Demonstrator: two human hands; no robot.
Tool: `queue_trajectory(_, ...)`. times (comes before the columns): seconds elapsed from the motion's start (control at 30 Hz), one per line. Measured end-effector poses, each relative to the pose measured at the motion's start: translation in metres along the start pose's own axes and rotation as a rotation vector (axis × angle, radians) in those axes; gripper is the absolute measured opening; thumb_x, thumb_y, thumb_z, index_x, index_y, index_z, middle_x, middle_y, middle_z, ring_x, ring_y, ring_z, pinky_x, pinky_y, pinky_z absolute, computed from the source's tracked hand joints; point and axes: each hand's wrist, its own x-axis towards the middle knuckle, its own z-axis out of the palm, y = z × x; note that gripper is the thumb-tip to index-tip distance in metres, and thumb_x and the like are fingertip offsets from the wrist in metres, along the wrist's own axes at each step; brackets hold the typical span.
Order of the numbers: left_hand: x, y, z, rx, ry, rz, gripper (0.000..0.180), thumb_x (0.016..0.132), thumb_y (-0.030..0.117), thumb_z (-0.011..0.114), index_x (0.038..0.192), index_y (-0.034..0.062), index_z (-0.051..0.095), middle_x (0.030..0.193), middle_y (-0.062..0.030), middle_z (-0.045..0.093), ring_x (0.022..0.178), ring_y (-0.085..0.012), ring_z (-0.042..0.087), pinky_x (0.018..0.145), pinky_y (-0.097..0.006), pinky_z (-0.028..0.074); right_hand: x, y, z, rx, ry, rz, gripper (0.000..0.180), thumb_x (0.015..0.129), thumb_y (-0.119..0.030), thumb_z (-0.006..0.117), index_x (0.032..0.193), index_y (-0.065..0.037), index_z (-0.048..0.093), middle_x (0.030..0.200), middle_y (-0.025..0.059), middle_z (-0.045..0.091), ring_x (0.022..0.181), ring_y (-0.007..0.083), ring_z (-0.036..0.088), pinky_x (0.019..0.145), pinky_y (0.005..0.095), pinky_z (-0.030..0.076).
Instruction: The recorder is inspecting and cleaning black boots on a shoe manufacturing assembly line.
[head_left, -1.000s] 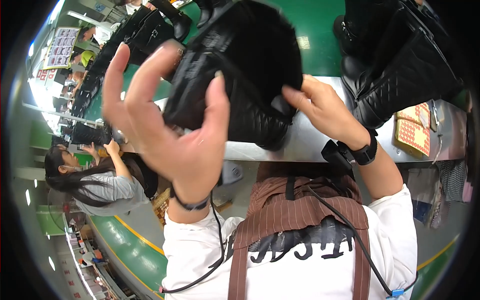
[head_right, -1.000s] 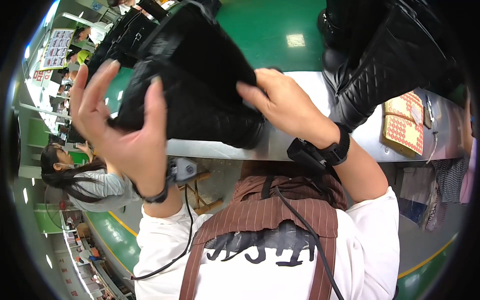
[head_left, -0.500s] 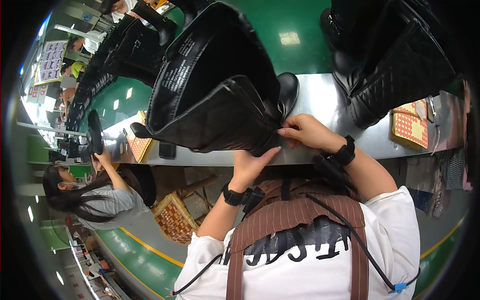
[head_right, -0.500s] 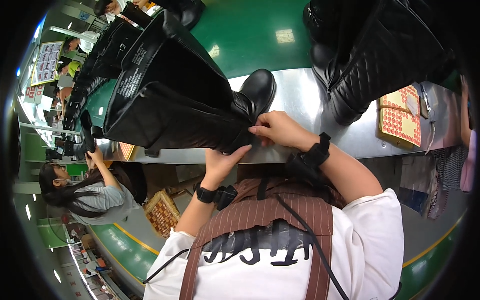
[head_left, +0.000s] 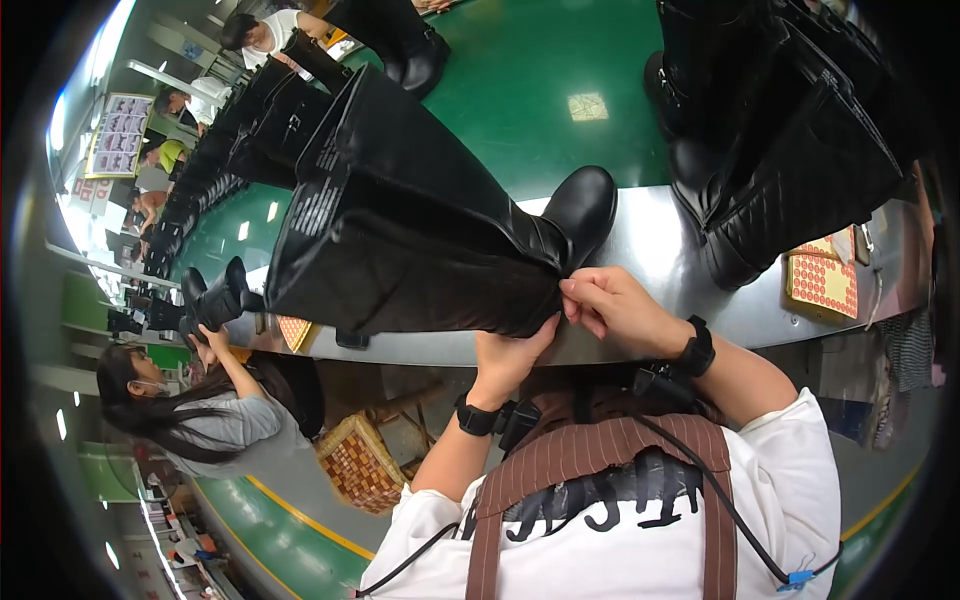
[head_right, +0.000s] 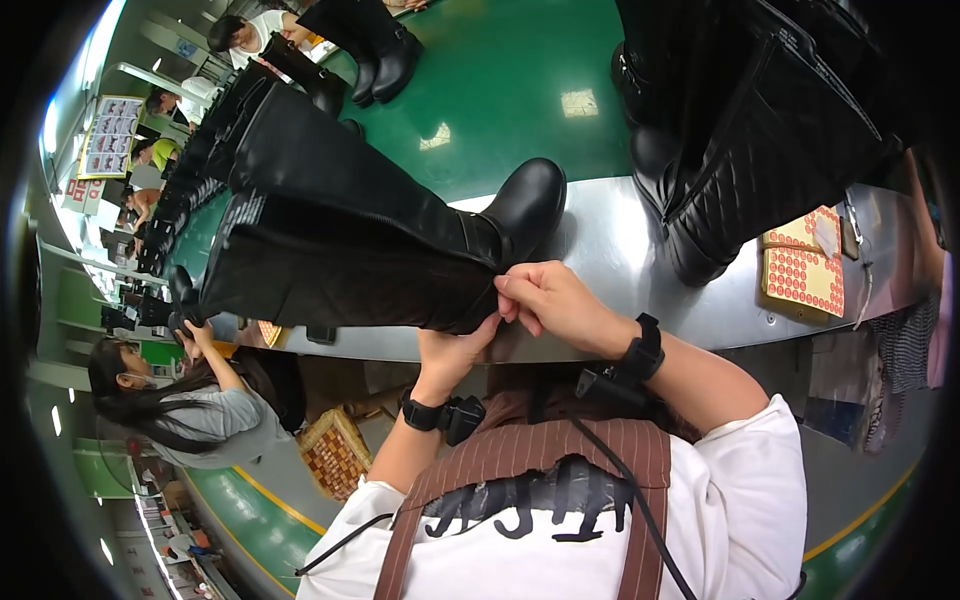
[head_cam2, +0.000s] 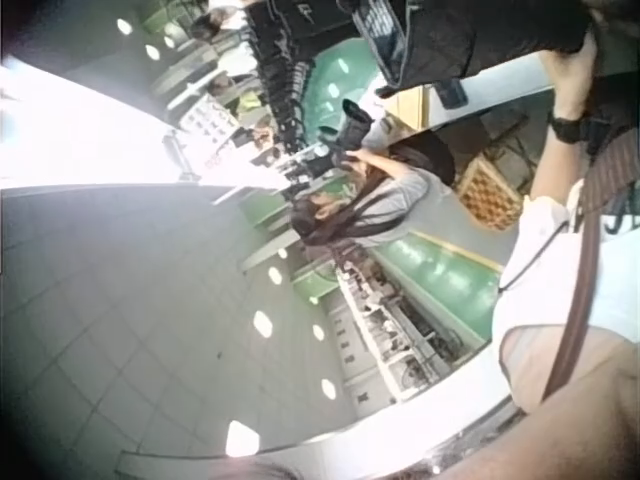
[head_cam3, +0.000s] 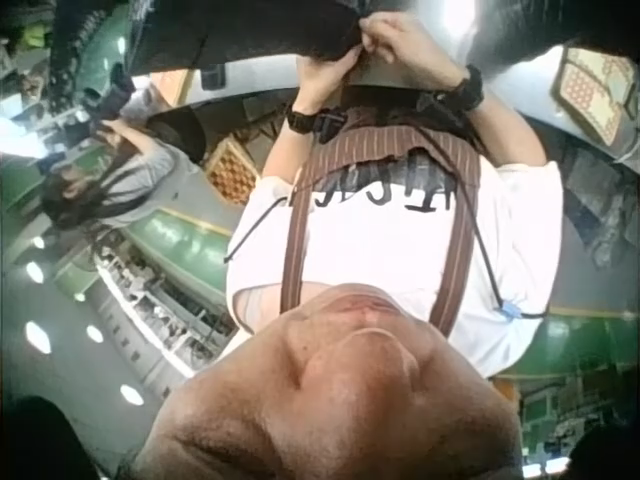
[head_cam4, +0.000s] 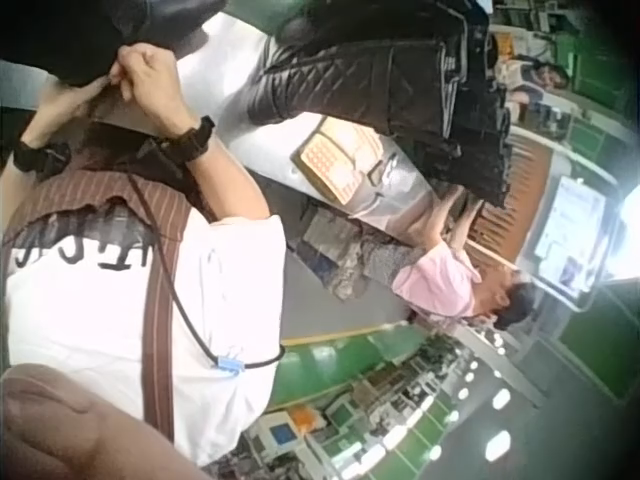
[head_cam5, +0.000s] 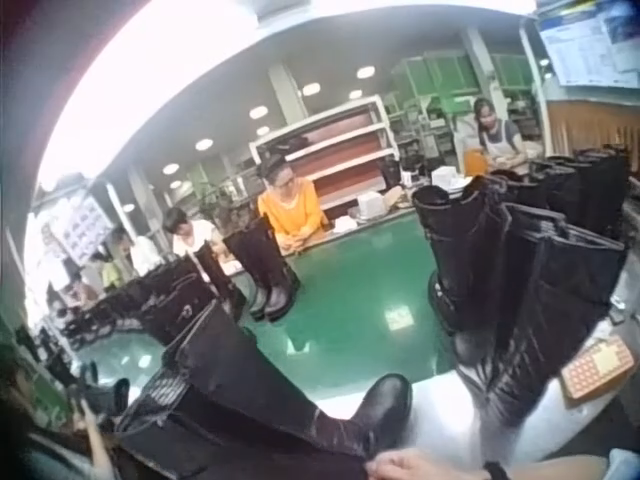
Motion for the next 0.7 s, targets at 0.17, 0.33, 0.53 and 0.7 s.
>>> queue_trajectory(0.17, -0.001, 0.0, 0.004, 0.225, 0.01, 0.102, 0.04, 0.076, 0.005, 0.079, 0.112, 0.0019, 0.063, 0.103, -0.0053, 0.068, 0.096, -0.0166, 0.065, 0.087, -0.032, 0.051, -0.018, -0.046, 0.005, 0.089, -0.072, -0.266, 0.035, 0.102, -0.025, 0.051, 0.08, -0.001, 0.063, 0.07, 0.0024, 0.061, 0.051, 0.0069, 0.053, 0.05, 0.0217, 0.042)
queue_trajectory(0.33, 0.007, -0.015, -0.001, 0.125, -0.032, 0.031, 0.041, 0.075, 0.009, 0.082, 0.109, 0.0031, 0.06, 0.101, -0.0043, 0.066, 0.095, -0.0153, 0.063, 0.084, -0.031, 0.051, -0.011, -0.063, 0.011, 0.088, -0.197, -0.182, 0.036, 0.104, -0.028, 0.05, 0.083, -0.002, 0.063, 0.07, -0.0001, 0.06, 0.052, 0.0061, 0.051, 0.052, 0.0208, 0.041)
queue_trajectory(0.53, 0.007, -0.02, -0.003, 0.128, -0.038, 0.045, 0.041, 0.075, 0.011, 0.083, 0.109, 0.0035, 0.061, 0.102, -0.004, 0.066, 0.097, -0.0154, 0.064, 0.084, -0.03, 0.051, -0.006, -0.074, 0.019, 0.31, -0.251, -0.186, 0.037, 0.105, -0.028, 0.049, 0.081, -0.004, 0.063, 0.069, -0.0004, 0.059, 0.053, 0.0047, 0.05, 0.05, 0.021, 0.037)
queue_trajectory(0.7, 0.007, -0.009, 0.0, 0.084, 0.001, 0.005, 0.046, 0.076, 0.014, 0.084, 0.113, 0.0005, 0.06, 0.105, -0.0069, 0.066, 0.102, -0.0176, 0.064, 0.09, -0.032, 0.051, -0.015, -0.1, 0.023, 0.132, -0.183, -0.238, 0.033, 0.1, -0.026, 0.056, 0.077, -0.003, 0.063, 0.064, 0.0006, 0.058, 0.051, 0.0075, 0.051, 0.05, 0.0218, 0.039)
